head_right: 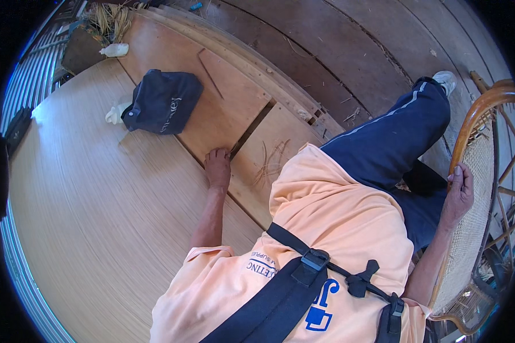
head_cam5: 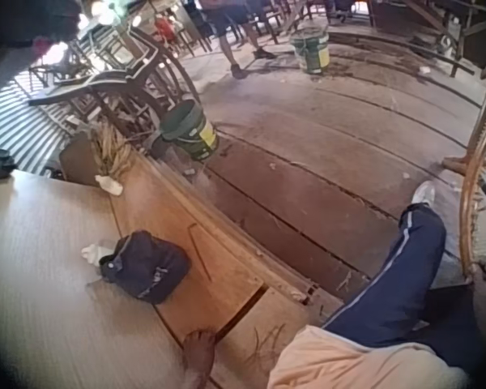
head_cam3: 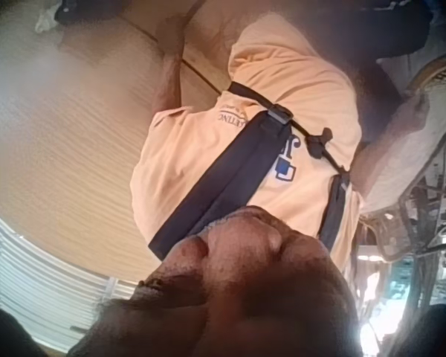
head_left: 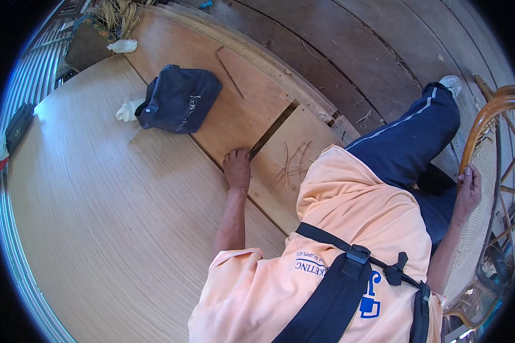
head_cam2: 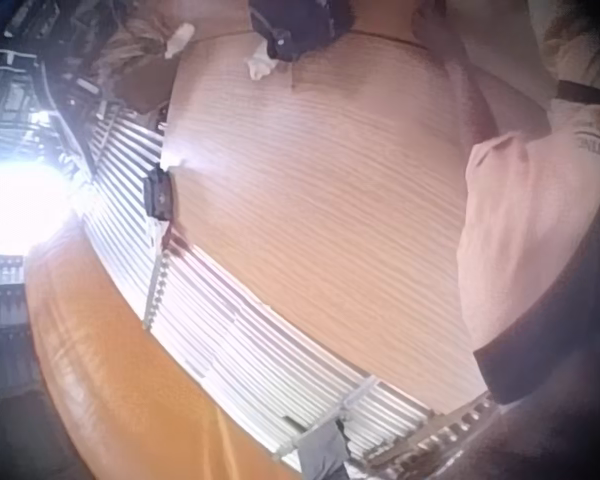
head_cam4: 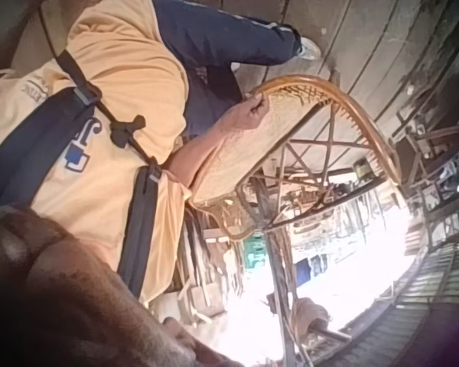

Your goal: Weaving the surface of a chair frame using rattan or bamboo strips.

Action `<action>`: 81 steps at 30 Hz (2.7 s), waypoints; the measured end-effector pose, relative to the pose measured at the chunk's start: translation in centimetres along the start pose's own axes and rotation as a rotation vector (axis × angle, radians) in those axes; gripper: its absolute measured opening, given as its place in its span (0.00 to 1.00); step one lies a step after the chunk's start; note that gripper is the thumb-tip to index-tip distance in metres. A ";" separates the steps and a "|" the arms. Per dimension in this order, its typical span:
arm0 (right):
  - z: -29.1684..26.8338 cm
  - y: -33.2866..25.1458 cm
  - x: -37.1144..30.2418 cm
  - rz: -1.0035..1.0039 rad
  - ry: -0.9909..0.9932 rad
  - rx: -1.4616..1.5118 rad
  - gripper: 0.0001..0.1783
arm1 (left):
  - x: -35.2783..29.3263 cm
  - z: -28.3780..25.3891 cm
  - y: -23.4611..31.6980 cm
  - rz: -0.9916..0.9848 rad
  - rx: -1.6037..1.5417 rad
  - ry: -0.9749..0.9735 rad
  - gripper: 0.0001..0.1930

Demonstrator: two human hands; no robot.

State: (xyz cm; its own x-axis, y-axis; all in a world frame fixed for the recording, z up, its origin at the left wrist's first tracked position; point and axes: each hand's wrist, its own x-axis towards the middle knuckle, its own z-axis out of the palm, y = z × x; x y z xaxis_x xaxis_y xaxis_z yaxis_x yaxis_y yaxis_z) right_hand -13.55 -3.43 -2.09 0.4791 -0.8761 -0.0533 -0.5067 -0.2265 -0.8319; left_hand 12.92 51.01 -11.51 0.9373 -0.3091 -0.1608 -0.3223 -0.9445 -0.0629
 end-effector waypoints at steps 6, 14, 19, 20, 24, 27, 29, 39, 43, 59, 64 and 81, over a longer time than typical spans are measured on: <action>0.0 0.0 0.4 -0.022 0.004 0.023 0.12 | -2.5 -1.4 1.9 -0.167 -0.467 0.071 0.06; 0.9 0.1 1.1 0.001 -0.068 0.165 0.11 | -7.1 -1.7 7.2 -0.057 -0.584 -0.067 0.09; 1.0 -0.1 1.0 -0.026 -0.051 0.110 0.11 | -3.4 -1.3 9.1 -0.117 -0.488 -0.071 0.11; 1.1 -0.1 0.9 -0.034 -0.041 0.089 0.10 | -2.7 -1.3 9.2 -0.192 -0.522 -0.204 0.11; 1.3 -0.4 0.3 -0.050 -0.032 0.114 0.10 | -0.7 -2.2 7.7 -0.304 -0.715 -0.503 0.12; 1.4 -0.8 0.3 -0.044 -0.027 0.112 0.10 | -0.4 -2.5 7.1 -0.254 -0.721 -0.462 0.11; 1.6 -1.2 0.3 -0.038 -0.017 0.062 0.10 | -0.5 -2.4 7.7 -0.193 -0.674 -0.322 0.11; 4.2 -4.6 -0.1 -0.041 -0.033 0.092 0.10 | 1.4 -3.6 12.7 0.007 -0.273 -0.308 0.08; 6.3 -7.0 -0.5 -0.039 -0.132 0.154 0.08 | 2.8 -5.4 11.3 -0.102 -0.811 -0.544 0.07; 20.8 -14.3 -5.5 0.226 -1.374 0.595 0.12 | 3.1 -12.2 15.5 -0.180 -1.945 -1.212 0.08; 21.0 -13.3 -4.5 0.369 -1.088 0.671 0.05 | 3.4 -14.2 14.4 -0.209 -1.726 -1.214 0.11; 18.8 -10.3 0.3 0.380 -0.668 0.853 0.05 | -6.3 -0.4 4.9 -0.178 -0.522 -0.423 0.11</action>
State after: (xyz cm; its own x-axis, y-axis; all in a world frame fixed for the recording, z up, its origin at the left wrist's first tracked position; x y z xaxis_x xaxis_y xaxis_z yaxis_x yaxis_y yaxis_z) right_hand 5.27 6.61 -3.94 0.8131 -0.3681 -0.4510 -0.1711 0.5895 -0.7894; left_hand 5.46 48.29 -10.37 0.8039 -0.1747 -0.5685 0.0367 -0.9395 0.3407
